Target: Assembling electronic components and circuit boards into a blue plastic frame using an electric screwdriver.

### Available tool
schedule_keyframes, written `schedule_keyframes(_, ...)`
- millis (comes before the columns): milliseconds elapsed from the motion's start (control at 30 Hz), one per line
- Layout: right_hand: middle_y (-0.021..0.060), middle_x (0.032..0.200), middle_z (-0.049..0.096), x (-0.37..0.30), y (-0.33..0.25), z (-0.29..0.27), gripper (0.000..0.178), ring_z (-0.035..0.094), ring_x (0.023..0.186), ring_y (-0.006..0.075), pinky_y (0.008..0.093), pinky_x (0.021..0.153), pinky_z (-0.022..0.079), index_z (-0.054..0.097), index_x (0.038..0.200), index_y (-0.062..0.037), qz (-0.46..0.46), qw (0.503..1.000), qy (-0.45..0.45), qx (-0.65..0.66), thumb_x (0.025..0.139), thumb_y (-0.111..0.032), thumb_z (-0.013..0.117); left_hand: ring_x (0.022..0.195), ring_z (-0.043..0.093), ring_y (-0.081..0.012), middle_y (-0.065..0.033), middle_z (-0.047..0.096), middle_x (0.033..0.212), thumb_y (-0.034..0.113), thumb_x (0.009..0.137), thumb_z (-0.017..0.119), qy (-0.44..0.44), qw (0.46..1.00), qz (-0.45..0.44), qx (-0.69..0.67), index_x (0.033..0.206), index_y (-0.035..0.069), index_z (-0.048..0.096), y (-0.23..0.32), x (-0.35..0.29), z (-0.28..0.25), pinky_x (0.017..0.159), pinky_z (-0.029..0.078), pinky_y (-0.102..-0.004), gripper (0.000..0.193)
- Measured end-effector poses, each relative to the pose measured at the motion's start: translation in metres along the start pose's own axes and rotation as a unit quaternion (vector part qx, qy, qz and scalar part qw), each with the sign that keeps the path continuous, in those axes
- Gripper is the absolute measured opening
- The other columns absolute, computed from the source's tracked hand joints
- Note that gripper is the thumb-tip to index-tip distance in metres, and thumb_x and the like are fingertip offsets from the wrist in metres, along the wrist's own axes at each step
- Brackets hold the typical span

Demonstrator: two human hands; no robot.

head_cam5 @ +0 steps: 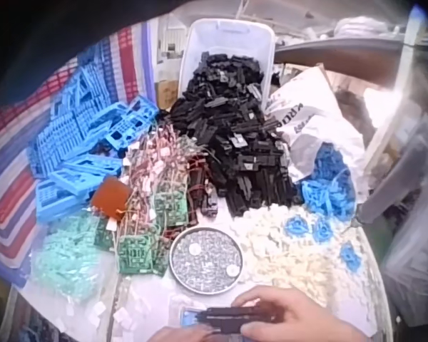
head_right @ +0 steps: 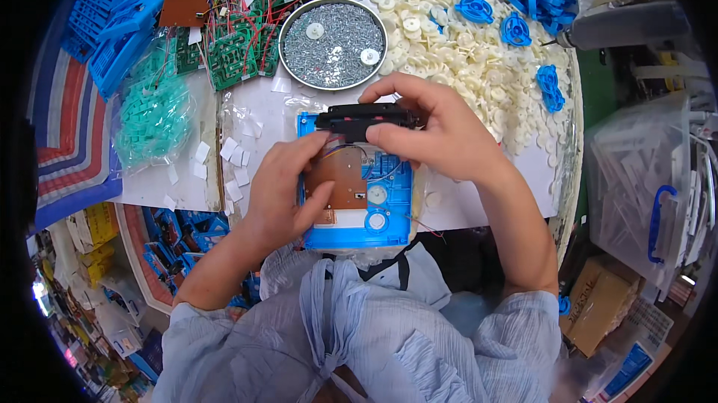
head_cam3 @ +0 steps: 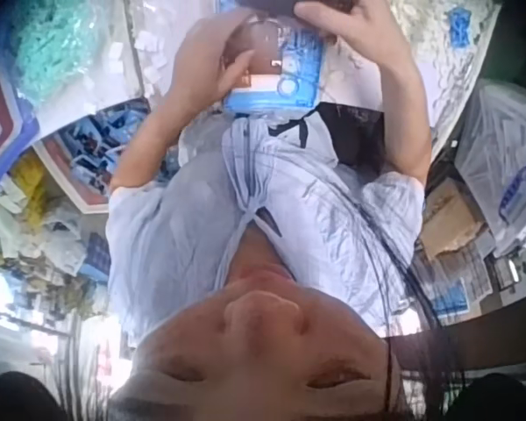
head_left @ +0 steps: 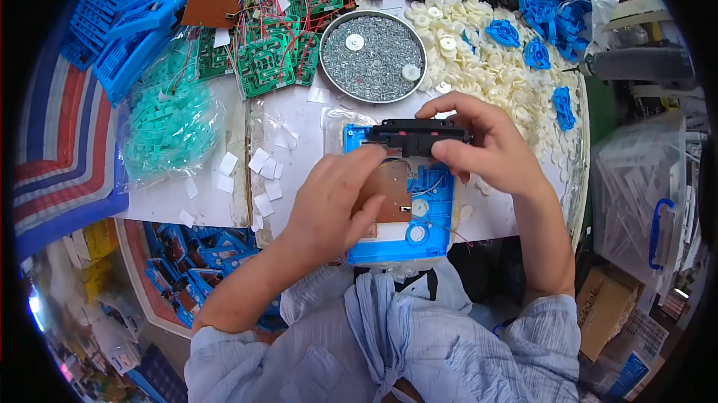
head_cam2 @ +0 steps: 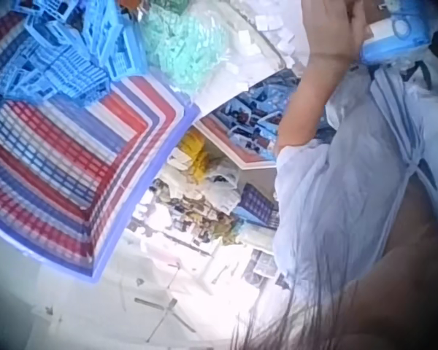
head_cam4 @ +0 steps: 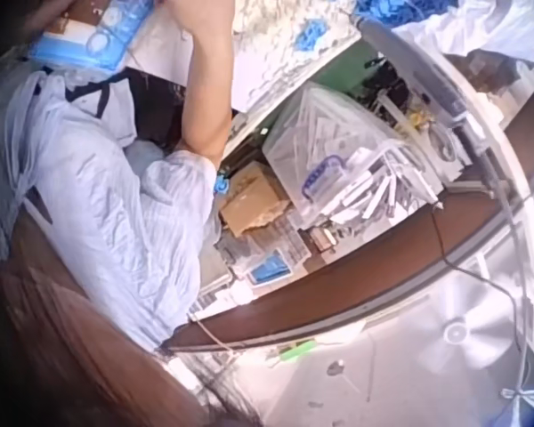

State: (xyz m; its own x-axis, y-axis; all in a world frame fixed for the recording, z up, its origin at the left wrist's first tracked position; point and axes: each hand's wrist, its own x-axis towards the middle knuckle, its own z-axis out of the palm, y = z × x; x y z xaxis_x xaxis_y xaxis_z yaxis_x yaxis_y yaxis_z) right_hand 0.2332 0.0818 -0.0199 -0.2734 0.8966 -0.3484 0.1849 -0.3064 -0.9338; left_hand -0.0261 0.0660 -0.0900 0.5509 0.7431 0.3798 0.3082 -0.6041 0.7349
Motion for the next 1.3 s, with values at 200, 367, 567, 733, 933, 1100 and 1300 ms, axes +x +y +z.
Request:
schedule_keyframes(200,-0.0015,0.074,0.064,0.007,0.012,0.004,0.037,0.055,0.056,0.0025,0.0195,0.048,0.043,0.065,0.124,-0.0058,0.007,1.0,-0.009,-0.019,0.091,-0.021,0.073,0.094,0.064,-0.0313,-0.0133,0.066,0.111,-0.004,0.08,0.075,0.025,0.997,-0.017,0.071,0.111,0.001,0.066,0.01,-0.004,0.002,0.077,0.053,-0.0386,0.033)
schedule_keyframes(367,-0.003,0.076,0.063,0.011,0.002,0.001,0.036,0.054,0.059,0.0021,0.0193,0.05,0.04,0.065,0.124,-0.0059,0.032,0.993,-0.048,-0.103,0.093,-0.023,0.072,0.092,0.066,-0.0325,-0.0127,0.068,0.106,-0.005,0.08,0.073,-0.004,0.996,-0.031,0.087,0.107,0.002,0.068,0.02,-0.001,-0.004,0.078,0.054,-0.0407,0.029)
schedule_keyframes(567,0.0006,0.078,0.065,0.012,0.017,-0.004,0.036,0.057,0.066,0.0063,0.0242,0.058,0.045,0.067,0.123,-0.0062,-0.048,0.993,-0.043,-0.103,0.093,-0.025,0.073,0.09,0.066,-0.0329,-0.0149,0.067,0.116,-0.005,0.081,0.071,-0.021,0.996,-0.005,0.081,0.115,0.003,0.066,0.008,-0.003,-0.004,0.078,0.054,-0.0422,0.035)
schedule_keyframes(733,0.0021,0.076,0.067,-0.004,-0.001,0.007,0.041,0.062,0.066,0.0107,0.0281,0.061,0.05,0.063,0.136,-0.0144,0.018,0.929,0.024,-0.37,0.098,-0.028,0.071,0.106,0.065,-0.0357,-0.02,0.057,0.138,-0.006,0.077,0.068,-0.076,0.992,-0.044,0.085,0.133,0.0,0.059,0.016,0.006,-0.011,0.092,0.054,-0.0424,0.057)
schedule_keyframes(933,0.0165,0.073,0.069,-0.023,0.016,0.022,0.053,0.07,0.065,0.0317,0.0403,0.059,0.052,0.058,0.144,-0.0217,-0.052,0.873,0.075,-0.479,0.094,-0.036,0.071,0.119,0.061,-0.0368,-0.0215,0.055,0.142,-0.006,0.077,0.066,-0.133,0.985,-0.023,0.108,0.138,-0.003,0.056,0.016,0.01,-0.017,0.101,0.051,-0.0421,0.062)
schedule_keyframes(1100,0.0141,0.078,0.066,-0.021,0.041,0.031,0.054,0.065,0.066,0.0307,0.0417,0.059,0.049,0.057,0.143,-0.0118,-0.217,0.795,0.119,-0.554,0.092,-0.019,0.074,0.119,0.061,-0.0375,-0.022,0.055,0.141,-0.006,0.077,0.066,-0.119,0.986,-0.018,0.115,0.138,-0.004,0.056,0.016,0.007,-0.013,0.101,0.051,-0.0424,0.061)
schedule_keyframes(1300,0.008,0.075,0.063,-0.018,0.059,0.03,0.04,0.061,0.061,0.0259,0.0392,0.054,0.048,0.065,0.126,-0.0055,-0.321,0.772,0.161,-0.525,0.091,-0.021,0.073,0.119,0.061,-0.0374,-0.0215,0.056,0.138,-0.007,0.08,0.066,-0.098,0.988,-0.005,0.119,0.138,-0.005,0.056,0.017,0.001,-0.008,0.1,0.052,-0.0421,0.059)
